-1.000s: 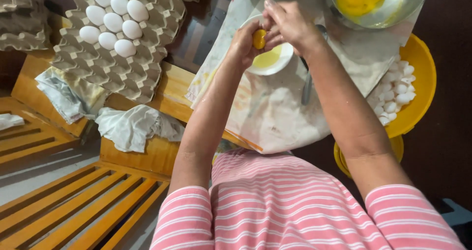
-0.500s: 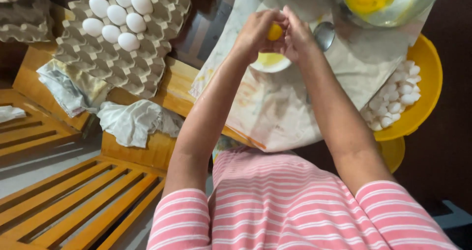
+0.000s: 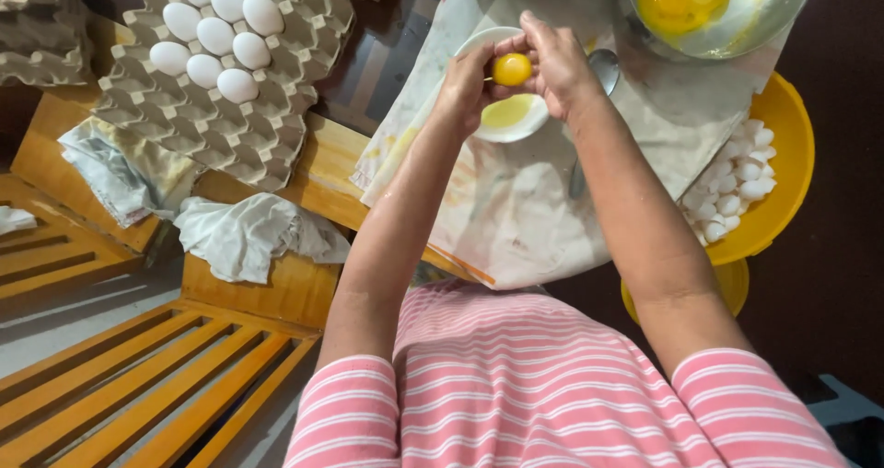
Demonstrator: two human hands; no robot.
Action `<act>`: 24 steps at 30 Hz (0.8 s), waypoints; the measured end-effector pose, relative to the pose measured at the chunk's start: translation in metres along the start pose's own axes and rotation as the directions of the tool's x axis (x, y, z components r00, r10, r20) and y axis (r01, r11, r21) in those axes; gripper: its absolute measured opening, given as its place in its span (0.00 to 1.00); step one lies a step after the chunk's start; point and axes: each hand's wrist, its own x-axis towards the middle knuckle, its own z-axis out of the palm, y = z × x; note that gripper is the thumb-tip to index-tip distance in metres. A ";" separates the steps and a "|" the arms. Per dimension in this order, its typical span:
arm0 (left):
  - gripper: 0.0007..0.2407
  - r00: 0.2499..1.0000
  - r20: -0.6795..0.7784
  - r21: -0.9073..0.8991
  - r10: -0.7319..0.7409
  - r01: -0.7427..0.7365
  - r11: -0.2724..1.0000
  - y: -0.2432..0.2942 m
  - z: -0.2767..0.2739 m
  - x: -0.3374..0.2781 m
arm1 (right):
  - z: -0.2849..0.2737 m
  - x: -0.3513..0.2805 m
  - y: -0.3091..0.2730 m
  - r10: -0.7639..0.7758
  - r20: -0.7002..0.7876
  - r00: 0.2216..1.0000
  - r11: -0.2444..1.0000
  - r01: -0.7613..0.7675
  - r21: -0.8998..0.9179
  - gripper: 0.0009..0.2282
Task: Cracking eggs and separating the yolks from the whites into separate bowls.
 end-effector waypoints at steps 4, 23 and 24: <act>0.08 0.996 0.092 -0.095 0.003 0.006 0.995 0.006 0.000 0.004 | 0.003 -0.023 -0.027 -0.122 0.039 0.992 0.947 0.128 -0.293 0.18; 0.10 0.984 0.174 0.040 -0.039 0.033 0.999 0.029 -0.019 -0.008 | -0.006 0.002 0.012 0.039 -0.070 0.997 0.995 -0.032 0.098 0.25; 0.08 0.989 0.144 0.101 -0.024 0.009 0.995 0.026 -0.014 -0.005 | -0.012 0.022 0.031 0.153 -0.088 0.984 0.979 -0.138 0.149 0.28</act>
